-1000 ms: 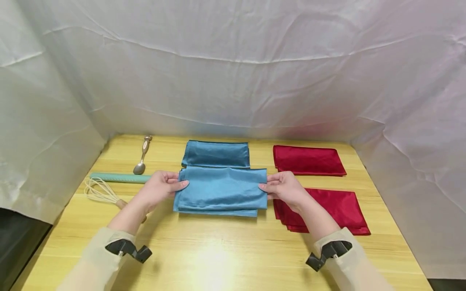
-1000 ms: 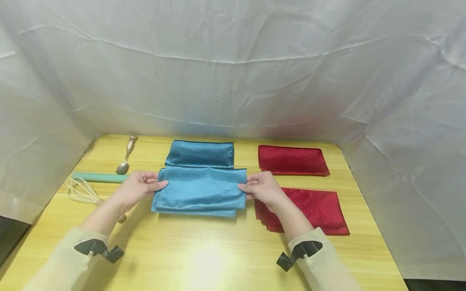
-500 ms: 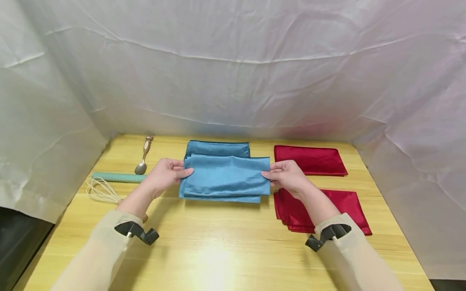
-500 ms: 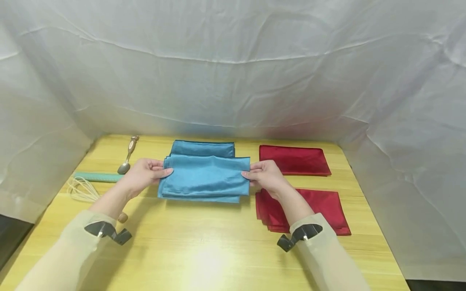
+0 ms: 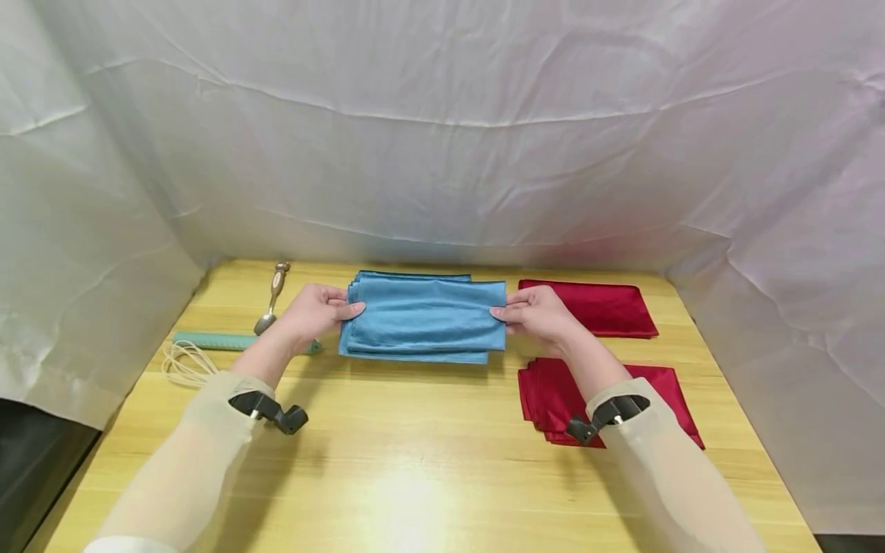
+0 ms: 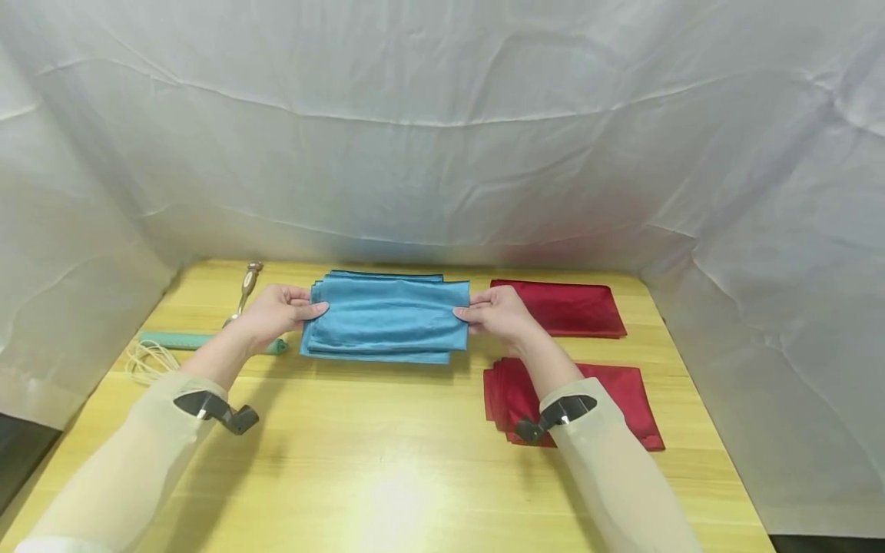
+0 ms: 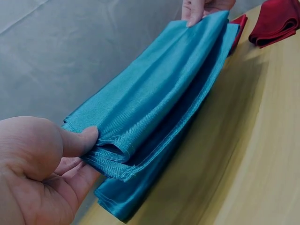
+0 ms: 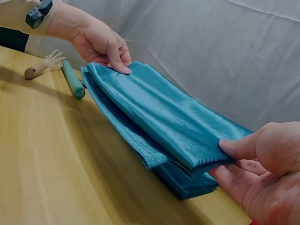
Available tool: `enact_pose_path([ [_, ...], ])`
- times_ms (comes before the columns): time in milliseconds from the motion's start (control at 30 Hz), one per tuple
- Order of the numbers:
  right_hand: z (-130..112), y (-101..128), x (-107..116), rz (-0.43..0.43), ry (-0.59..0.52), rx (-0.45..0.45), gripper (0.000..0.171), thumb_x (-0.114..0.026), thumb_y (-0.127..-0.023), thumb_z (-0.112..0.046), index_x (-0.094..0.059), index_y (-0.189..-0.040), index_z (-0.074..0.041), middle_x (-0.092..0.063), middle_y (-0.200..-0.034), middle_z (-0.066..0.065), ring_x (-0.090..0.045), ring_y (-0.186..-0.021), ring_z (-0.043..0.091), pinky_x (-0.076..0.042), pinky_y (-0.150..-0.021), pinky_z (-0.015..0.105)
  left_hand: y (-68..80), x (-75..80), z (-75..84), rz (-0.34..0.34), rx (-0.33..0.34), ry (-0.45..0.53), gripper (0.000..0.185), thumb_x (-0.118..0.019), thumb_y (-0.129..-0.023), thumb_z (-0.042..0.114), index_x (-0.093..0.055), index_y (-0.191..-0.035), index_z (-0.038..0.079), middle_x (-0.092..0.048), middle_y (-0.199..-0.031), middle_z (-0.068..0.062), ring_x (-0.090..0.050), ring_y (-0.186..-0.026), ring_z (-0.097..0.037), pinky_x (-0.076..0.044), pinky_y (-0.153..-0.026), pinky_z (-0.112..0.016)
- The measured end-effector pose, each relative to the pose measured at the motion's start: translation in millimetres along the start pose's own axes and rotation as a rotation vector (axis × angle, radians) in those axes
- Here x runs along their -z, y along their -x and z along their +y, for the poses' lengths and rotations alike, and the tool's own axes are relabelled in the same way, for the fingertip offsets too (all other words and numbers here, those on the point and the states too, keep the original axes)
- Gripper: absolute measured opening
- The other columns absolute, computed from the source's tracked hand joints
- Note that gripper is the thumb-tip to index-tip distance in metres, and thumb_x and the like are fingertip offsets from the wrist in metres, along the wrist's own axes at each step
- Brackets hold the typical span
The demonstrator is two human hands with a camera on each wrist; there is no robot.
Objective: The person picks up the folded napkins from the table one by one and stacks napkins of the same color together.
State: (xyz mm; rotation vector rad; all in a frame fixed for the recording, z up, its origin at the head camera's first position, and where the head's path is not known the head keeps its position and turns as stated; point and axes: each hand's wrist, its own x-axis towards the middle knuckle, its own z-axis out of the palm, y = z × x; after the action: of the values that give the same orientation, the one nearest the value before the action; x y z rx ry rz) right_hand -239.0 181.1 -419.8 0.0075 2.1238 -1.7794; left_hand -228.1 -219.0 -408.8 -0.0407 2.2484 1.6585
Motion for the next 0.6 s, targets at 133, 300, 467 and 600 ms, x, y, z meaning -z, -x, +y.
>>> enact_pose_path([
  [133, -6, -5, 1, -0.001, -0.01, -0.002, 0.033, -0.082, -0.095, -0.011, -0.068, -0.118, 0.008, -0.077, -0.09, 0.009, -0.075, -0.079, 0.017, -0.06, -0.094, 0.044, -4.9, 3.1, 3.2, 0.009, 0.003, -0.005, 0.071, -0.07, -0.105, 0.017, -0.034, -0.156, -0.016, -0.044, -0.155, -0.035, -0.05, -0.141, -0.041, -0.047, -0.111, -0.044],
  [300, -11, -13, 0, -0.015, -0.017, 0.004, 0.032, -0.08, -0.097, -0.011, -0.069, -0.118, 0.01, -0.077, -0.091, 0.01, -0.075, -0.078, 0.018, -0.061, -0.089, 0.038, -9.4, 9.0, 7.6, 0.024, -0.007, -0.036, 0.069, -0.071, -0.104, 0.016, -0.037, -0.154, -0.016, -0.044, -0.155, -0.033, -0.048, -0.143, -0.041, -0.047, -0.112, -0.045],
  [467, -13, -22, -1, -0.015, -0.019, 0.019, 0.03, -0.079, -0.097, -0.009, -0.071, -0.118, 0.011, -0.077, -0.091, 0.01, -0.075, -0.079, 0.019, -0.062, -0.087, 0.036, -17.6, 13.3, 12.1, 0.039, -0.015, -0.074, 0.069, -0.071, -0.104, 0.018, -0.038, -0.154, -0.016, -0.043, -0.157, -0.032, -0.046, -0.144, -0.04, -0.046, -0.112, -0.047],
  [600, -14, -30, 0, -0.007, -0.025, 0.024, 0.03, -0.078, -0.097, -0.008, -0.071, -0.12, 0.011, -0.077, -0.092, 0.01, -0.075, -0.08, 0.019, -0.063, -0.084, 0.034, -29.1, 14.3, 11.2, 0.056, -0.025, -0.1, 0.068, -0.071, -0.105, 0.019, -0.04, -0.153, -0.016, -0.046, -0.155, -0.032, -0.049, -0.142, -0.04, -0.048, -0.111, -0.047],
])
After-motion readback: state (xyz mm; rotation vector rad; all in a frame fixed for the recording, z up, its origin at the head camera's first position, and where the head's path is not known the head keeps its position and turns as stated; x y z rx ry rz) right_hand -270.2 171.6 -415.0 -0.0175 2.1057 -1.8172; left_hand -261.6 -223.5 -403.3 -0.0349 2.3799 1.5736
